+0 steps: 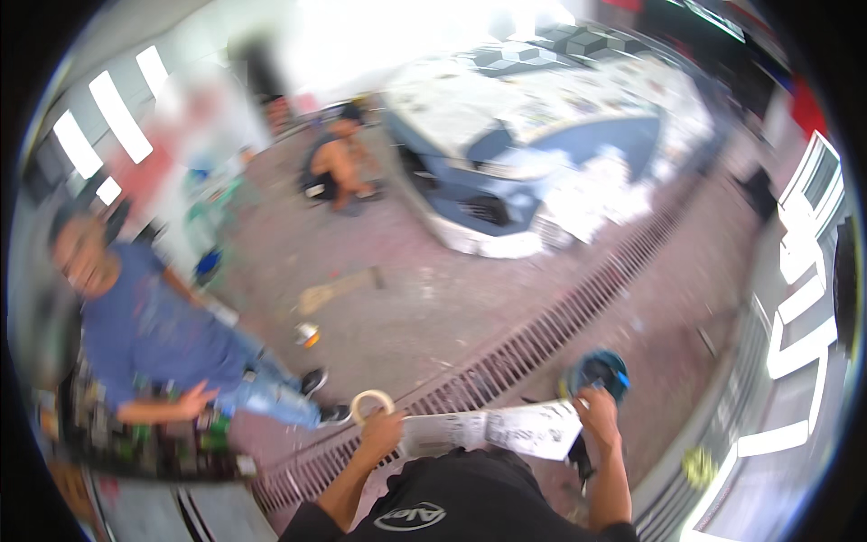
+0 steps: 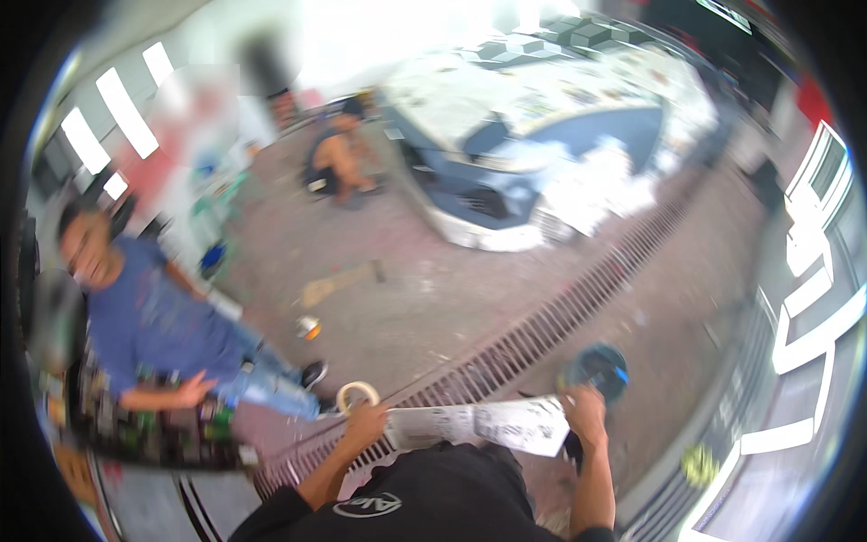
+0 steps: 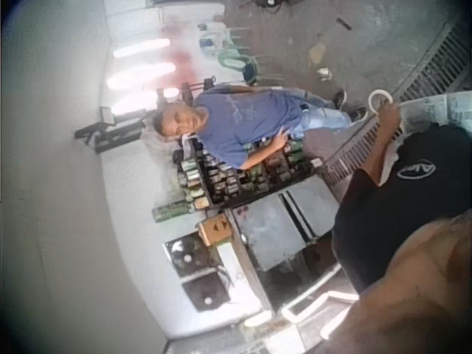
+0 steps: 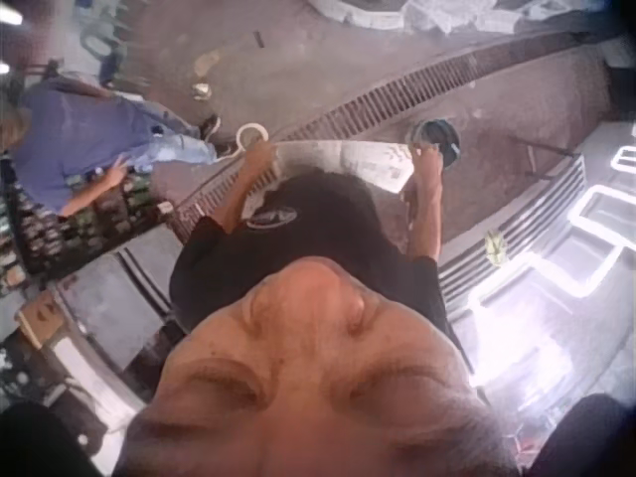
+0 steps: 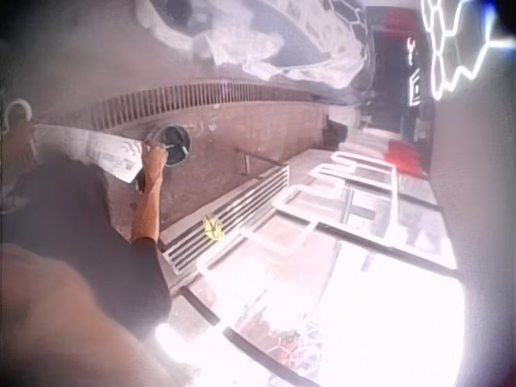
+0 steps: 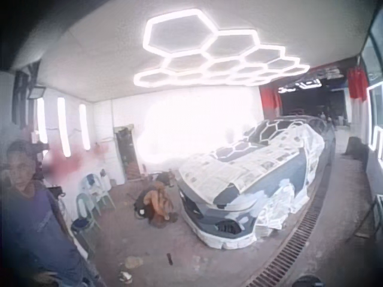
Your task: The person applies masking tape and newspaper to the front of a car, covering the headlights and hood edges. They smooth the tape and paper to secure the mask in preparation for painting.
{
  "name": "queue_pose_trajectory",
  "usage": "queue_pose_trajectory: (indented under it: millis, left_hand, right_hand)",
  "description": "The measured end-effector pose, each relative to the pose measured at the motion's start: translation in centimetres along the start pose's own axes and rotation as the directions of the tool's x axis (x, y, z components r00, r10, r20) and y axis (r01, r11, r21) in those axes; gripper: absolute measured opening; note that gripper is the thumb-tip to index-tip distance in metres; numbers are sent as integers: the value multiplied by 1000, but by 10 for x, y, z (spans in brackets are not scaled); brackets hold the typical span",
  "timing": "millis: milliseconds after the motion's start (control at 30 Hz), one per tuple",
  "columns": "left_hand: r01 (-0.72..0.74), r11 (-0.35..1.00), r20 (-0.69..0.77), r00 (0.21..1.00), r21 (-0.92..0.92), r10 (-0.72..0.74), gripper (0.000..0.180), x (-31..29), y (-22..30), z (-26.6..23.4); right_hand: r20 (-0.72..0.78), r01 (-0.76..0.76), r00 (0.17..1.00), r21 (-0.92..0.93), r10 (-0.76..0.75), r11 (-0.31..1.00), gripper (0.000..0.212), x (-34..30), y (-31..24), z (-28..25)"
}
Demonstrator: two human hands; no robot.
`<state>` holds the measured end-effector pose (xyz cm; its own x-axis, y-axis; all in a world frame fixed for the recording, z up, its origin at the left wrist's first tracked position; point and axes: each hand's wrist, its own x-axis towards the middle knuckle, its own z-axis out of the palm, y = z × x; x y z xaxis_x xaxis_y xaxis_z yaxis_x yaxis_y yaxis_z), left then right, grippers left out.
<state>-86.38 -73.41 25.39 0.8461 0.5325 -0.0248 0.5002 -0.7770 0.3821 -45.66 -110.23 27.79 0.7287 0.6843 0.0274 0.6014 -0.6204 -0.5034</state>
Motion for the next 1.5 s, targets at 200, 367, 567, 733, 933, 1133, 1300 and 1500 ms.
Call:
queue_pose_trajectory:
  millis: [200,367,567,733,933,1133,1300,1500]
  left_hand:
    - [97,993,-43,995,72,-94,25,9,26,30]
    - [288,958,-103,952,-14,-288,26,-17,51,40]
    - [402,913,-207,889,-73,-408,24,-12,45,28]
    - [402,912,-240,880,-83,-410,22,16,16,32]
    - [277,952,-231,925,-132,-302,20,118,-42,25]
    - [177,942,-202,950,-286,-239,23,216,-85,5]
    - [54,980,-264,959,-190,-104,27,243,-108,-38]
    - [16,982,-41,999,-187,-25,29,298,-82,-50]
  right_hand:
    - [39,39,998,29,-41,999,16,41,22,-24]
    - [132,25,991,73,-35,997,17,91,35,-30]
    - [144,108,981,144,-129,984,16,162,-12,-38]
    - [149,148,973,175,-175,973,17,213,-49,-37]
    - [36,134,990,117,-139,984,21,252,-49,-42]
    - [-143,-76,983,268,117,960,36,254,-121,-79]
    - [-221,-150,946,351,238,924,33,274,-155,-73]
    - [-408,-220,830,389,381,895,32,259,-114,-69]
